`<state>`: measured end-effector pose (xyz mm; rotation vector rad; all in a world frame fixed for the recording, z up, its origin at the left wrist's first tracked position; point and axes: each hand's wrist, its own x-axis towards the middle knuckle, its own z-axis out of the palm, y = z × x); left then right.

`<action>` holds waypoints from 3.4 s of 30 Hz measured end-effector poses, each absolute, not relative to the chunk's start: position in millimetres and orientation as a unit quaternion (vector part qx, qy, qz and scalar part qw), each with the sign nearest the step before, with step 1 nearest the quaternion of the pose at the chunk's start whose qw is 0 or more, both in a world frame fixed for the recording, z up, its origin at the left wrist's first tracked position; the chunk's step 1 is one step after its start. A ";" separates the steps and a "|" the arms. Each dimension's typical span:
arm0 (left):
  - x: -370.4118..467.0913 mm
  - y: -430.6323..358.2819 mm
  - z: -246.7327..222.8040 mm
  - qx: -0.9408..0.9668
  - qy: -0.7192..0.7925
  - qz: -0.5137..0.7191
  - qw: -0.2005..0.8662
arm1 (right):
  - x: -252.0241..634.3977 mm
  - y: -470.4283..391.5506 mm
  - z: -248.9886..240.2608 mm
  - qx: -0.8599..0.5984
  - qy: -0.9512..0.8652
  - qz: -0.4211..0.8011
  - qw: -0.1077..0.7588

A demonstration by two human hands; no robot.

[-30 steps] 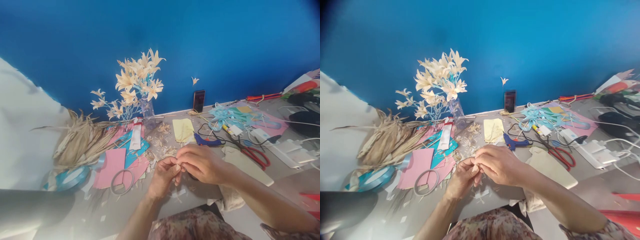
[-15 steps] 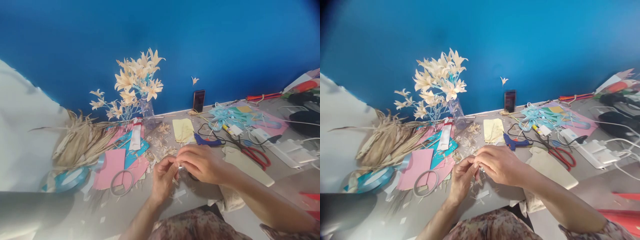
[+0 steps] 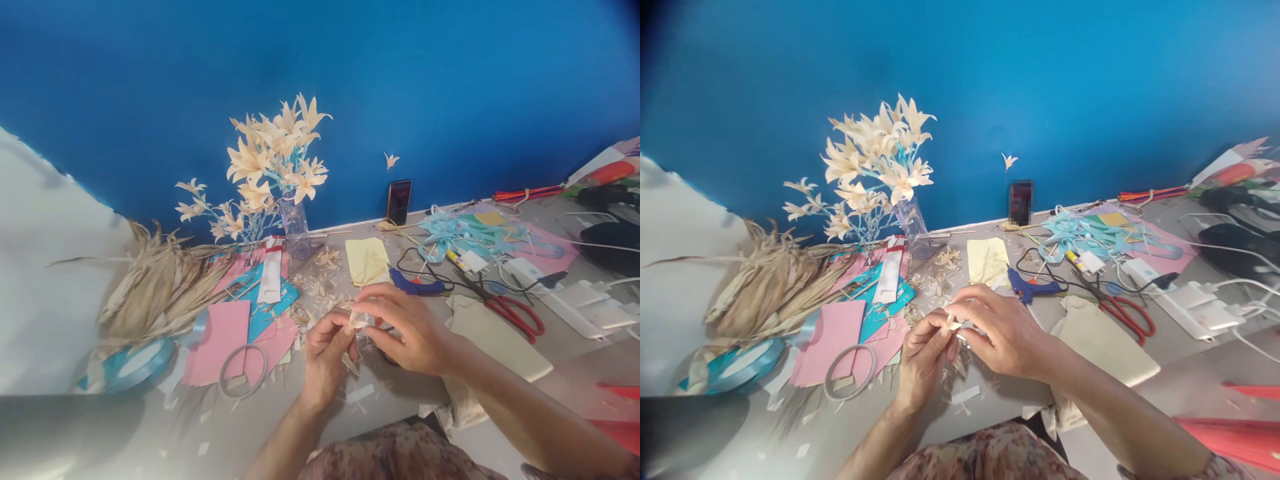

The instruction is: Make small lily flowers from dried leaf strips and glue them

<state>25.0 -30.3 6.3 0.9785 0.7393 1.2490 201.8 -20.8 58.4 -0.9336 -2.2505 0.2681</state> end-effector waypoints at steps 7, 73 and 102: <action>24.4 -27.6 5.3 0.428 0.360 0.532 0.636 | 199.7 -20.6 57.3 -0.360 -0.855 0.082 0.365; 76.2 79.5 12.3 0.333 0.390 0.469 0.719 | 325.9 19.3 17.6 -0.426 -0.801 0.281 0.312; 75.1 71.5 11.1 0.451 0.403 0.460 0.650 | 318.8 8.9 30.3 -0.384 -0.813 0.304 0.315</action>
